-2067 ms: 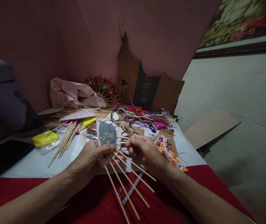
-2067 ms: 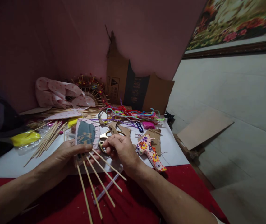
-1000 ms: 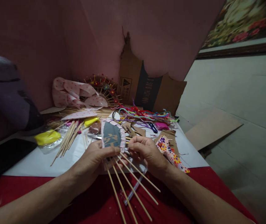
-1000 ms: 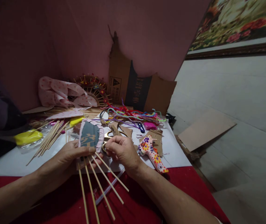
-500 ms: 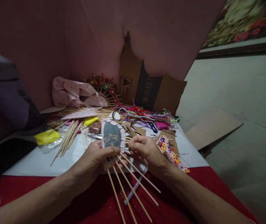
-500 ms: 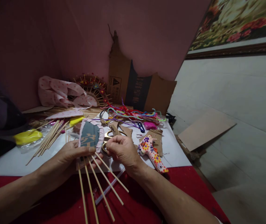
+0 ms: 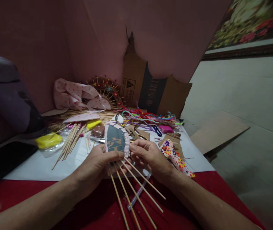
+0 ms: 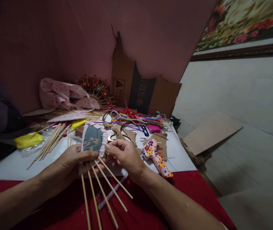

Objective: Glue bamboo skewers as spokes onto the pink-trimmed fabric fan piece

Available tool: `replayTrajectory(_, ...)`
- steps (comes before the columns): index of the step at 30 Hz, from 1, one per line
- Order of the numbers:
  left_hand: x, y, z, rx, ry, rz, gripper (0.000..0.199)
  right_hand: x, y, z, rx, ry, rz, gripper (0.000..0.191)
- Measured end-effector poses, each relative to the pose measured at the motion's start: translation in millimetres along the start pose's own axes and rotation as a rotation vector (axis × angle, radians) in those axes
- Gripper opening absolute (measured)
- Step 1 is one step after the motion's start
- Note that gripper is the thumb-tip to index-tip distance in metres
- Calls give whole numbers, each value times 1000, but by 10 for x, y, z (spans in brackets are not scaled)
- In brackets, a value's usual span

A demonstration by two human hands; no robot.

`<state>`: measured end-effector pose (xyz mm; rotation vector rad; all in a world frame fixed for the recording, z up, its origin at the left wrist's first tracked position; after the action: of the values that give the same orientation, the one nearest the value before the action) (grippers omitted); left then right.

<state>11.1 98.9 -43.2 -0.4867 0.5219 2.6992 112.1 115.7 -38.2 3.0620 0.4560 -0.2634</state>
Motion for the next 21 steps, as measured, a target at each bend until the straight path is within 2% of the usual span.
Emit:
replayTrajectory(10,-21,8,-35,-11,19,-43,18,-48,8,-10,4,74,-50,35)
replayTrajectory(21,-43,-4,-43,-13,-6,-71,16,-54,23,-57,34,59,-22,32)
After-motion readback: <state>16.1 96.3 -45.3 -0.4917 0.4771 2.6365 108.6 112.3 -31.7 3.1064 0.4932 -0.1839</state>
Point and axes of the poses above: each hand's wrist, its own y-axis away from the middle knuckle, its own x-axis out of the back of the hand, z = x × y, the point moved 9 cm from there along -y, towards the middle knuckle, and after that the axes turned 3 degrees about x, right-handed, at the moved point
